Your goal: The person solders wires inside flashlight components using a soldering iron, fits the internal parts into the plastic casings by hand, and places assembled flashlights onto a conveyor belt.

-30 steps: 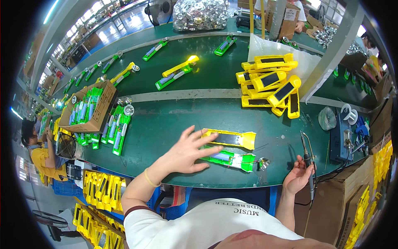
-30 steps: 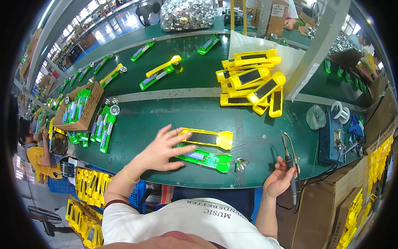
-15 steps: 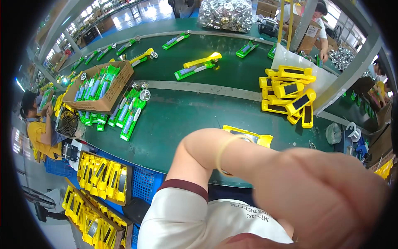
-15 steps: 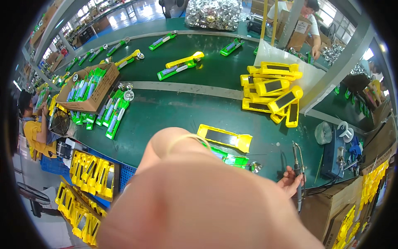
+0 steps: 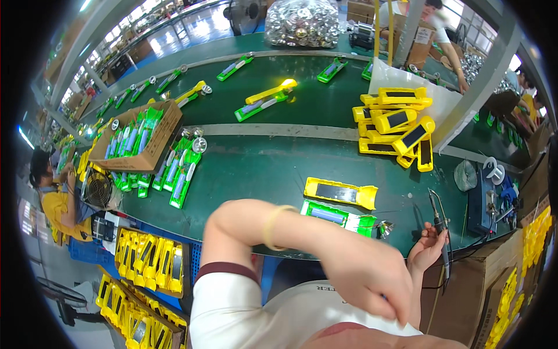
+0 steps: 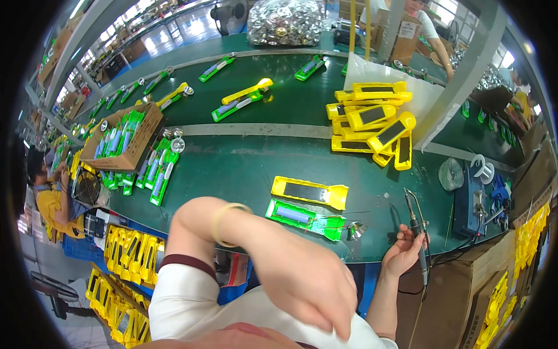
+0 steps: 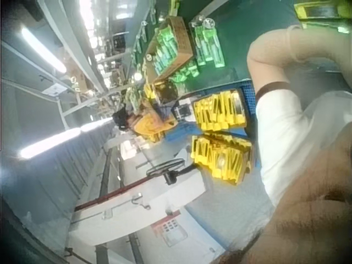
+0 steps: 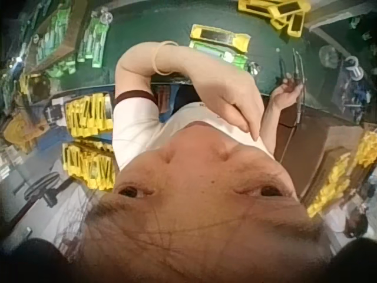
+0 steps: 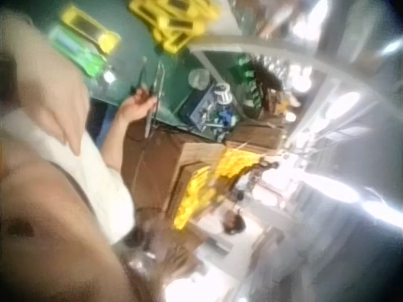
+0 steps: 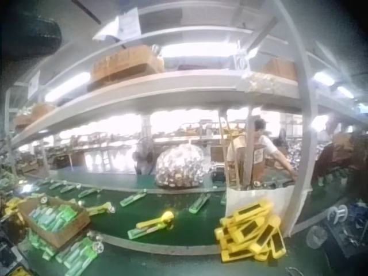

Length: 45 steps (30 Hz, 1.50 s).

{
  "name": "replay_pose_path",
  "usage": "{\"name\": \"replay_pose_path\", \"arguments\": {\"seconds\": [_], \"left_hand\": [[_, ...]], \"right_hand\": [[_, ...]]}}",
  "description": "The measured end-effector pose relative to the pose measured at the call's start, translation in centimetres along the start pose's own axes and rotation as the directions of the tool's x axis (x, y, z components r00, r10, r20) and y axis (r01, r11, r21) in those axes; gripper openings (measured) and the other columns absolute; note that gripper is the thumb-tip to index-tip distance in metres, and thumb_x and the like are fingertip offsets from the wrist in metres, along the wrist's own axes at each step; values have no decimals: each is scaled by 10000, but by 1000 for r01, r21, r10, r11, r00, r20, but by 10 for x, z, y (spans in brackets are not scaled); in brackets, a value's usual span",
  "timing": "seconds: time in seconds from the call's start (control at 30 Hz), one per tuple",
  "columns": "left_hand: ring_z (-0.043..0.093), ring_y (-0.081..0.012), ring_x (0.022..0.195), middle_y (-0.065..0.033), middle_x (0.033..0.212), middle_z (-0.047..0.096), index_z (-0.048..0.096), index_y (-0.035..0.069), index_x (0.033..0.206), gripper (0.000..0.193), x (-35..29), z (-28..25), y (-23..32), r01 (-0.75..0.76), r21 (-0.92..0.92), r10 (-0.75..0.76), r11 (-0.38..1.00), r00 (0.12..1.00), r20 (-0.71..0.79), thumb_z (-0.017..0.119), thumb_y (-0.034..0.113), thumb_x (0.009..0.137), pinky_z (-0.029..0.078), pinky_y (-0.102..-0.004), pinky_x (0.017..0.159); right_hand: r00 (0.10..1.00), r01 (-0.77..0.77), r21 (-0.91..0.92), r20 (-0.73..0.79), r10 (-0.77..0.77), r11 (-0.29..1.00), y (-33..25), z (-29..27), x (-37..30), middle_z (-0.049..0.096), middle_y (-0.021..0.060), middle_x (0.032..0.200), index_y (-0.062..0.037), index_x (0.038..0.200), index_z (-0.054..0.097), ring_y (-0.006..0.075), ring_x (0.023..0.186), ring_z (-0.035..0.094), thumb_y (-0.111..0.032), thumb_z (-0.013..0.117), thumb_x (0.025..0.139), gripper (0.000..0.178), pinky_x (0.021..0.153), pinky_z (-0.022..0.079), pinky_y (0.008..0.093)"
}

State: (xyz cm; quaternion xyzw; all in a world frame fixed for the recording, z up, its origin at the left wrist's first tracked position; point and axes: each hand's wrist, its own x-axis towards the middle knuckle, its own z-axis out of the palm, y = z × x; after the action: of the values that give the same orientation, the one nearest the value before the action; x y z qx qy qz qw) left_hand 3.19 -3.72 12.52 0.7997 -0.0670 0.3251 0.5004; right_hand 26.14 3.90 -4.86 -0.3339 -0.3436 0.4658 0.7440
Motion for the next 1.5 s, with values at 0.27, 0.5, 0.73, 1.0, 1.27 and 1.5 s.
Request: {"name": "replay_pose_path", "arguments": {"seconds": [0.27, 0.5, 0.73, 1.0, 1.27, 1.5], "left_hand": [[596, -304, 885, -235, 954, 601, 600, -79, 987, 250, -13, -39, 59, -91, 341, 161, 936, 969, -185, 472, 107, 879, 494, -345, 735], [569, -185, 896, -81, 1045, 574, 569, 20, 1092, 269, 6, -54, 65, 100, 726, -56, 680, 995, -85, 504, 93, 841, 452, -270, 731], [529, -147, 788, -20, 890, 534, 574, 118, 1050, 254, 50, -72, 23, 172, 661, -111, 731, 985, -134, 535, 120, 800, 421, -245, 663], [534, -136, 804, 6, 950, 536, 568, 189, 1092, 389, 61, -77, -1, 111, 848, 86, 518, 980, -180, 611, 86, 720, 439, -260, 711], [566, -114, 983, 32, 1167, 537, 610, 226, 1106, 405, 61, -80, -1, -1, 981, 152, -192, 988, 31, 639, 78, 730, 471, -311, 818], [597, -178, 907, -83, 998, 615, 596, 59, 1006, 290, 31, -44, 81, 441, 885, -337, 151, 864, -373, 679, 105, 732, 483, -371, 776]], "right_hand": [[999, -12, -3, 41, 12, 1000, -4, -3, 4, 570, 83, 819, -68, 1040, 446, 160, 772, 545, -260, 394, 947, 220, 622, 372, 239], [998, -62, -17, 25, 62, 998, -2, 2, 3, 556, 71, 809, -93, 1058, 408, 148, 747, 534, -262, 368, 950, 205, 632, 366, 242], [993, -115, -6, -16, 115, 993, -4, -5, 3, 540, 54, 789, -91, 1061, 405, 155, 737, 532, -299, 406, 931, 246, 618, 376, 255], [994, -84, 50, -65, 87, 995, 10, -19, 5, 534, 66, 786, -77, 1061, 401, 168, 701, 536, -292, 433, 916, 261, 596, 401, 269], [999, -44, 35, -26, 45, 998, -7, 0, 8, 535, 84, 865, -67, 1066, 399, 193, 692, 556, -278, 421, 918, 259, 620, 438, 280], [999, -25, 9, 47, 25, 1000, -6, -10, 10, 553, 103, 883, -64, 1090, 394, 201, 719, 574, -261, 416, 922, 259, 617, 428, 272]]}}
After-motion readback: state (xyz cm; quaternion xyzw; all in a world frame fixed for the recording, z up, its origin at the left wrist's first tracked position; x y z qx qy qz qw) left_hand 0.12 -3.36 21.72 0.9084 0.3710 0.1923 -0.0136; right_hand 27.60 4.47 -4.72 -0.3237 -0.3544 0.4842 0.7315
